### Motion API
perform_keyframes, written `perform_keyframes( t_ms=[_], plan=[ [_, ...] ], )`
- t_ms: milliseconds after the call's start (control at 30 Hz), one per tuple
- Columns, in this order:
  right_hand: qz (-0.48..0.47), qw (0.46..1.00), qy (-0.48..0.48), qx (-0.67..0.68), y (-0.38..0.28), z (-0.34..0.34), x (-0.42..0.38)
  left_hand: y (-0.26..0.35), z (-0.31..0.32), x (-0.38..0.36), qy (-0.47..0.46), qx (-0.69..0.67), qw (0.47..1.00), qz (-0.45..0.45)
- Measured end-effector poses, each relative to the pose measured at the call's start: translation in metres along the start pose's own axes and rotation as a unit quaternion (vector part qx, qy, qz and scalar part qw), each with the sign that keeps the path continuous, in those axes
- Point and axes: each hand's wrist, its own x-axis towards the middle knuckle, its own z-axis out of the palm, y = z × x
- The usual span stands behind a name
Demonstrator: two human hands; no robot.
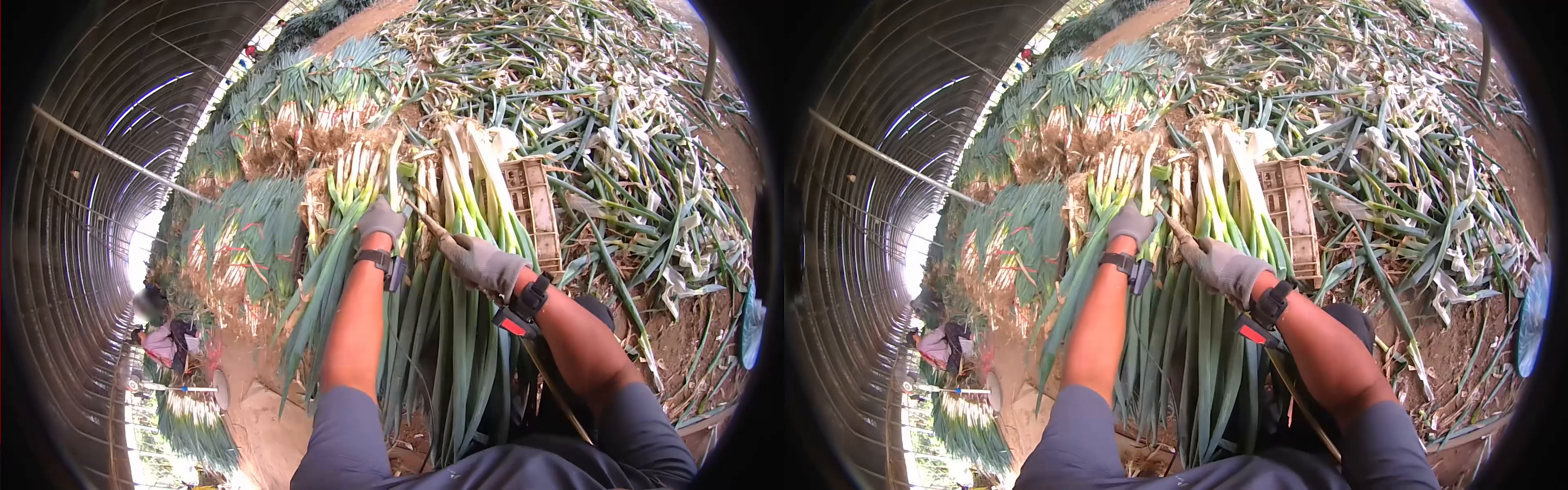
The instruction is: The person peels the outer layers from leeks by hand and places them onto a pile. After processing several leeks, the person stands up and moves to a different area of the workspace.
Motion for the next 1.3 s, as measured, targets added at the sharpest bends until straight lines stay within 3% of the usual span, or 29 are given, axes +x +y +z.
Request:
perform_keyframes(
  t_ms=[133,300,400,533,600,867,1100,1167,1300],
  plan=[
    [0.016,1.0,0.012,0.014,-0.015,0.007,-0.006,-0.017,-0.02,-0.034,-0.078,-0.033,0.996,0.018],
    [-0.011,0.999,0.034,-0.015,0.006,0.027,0.012,-0.031,-0.012,-0.089,0.021,0.108,0.989,0.096],
    [-0.006,1.0,0.008,0.013,0.008,0.029,0.009,-0.038,-0.003,-0.105,-0.063,0.025,0.998,0.017],
    [0.005,0.994,0.038,-0.097,-0.001,0.033,0.006,-0.047,0.004,-0.132,-0.11,-0.037,0.993,0.029],
    [-0.022,0.983,0.043,-0.176,-0.005,0.039,0.01,-0.055,0.031,-0.139,-0.082,-0.049,0.995,0.032],
    [0.004,0.964,0.129,-0.231,-0.012,0.065,0.041,-0.052,0.032,-0.176,-0.102,-0.119,0.988,0.008],
    [0.039,0.969,0.098,-0.224,-0.023,0.07,0.041,-0.064,0.03,-0.189,-0.112,-0.17,0.979,-0.002],
    [-0.011,0.969,0.081,-0.233,-0.013,0.066,0.044,-0.065,0.029,-0.193,-0.113,-0.182,0.977,0.002],
    [-0.004,0.993,0.045,-0.11,-0.006,0.059,0.027,-0.067,0.015,-0.199,-0.104,-0.247,0.963,0.002]
  ],
)
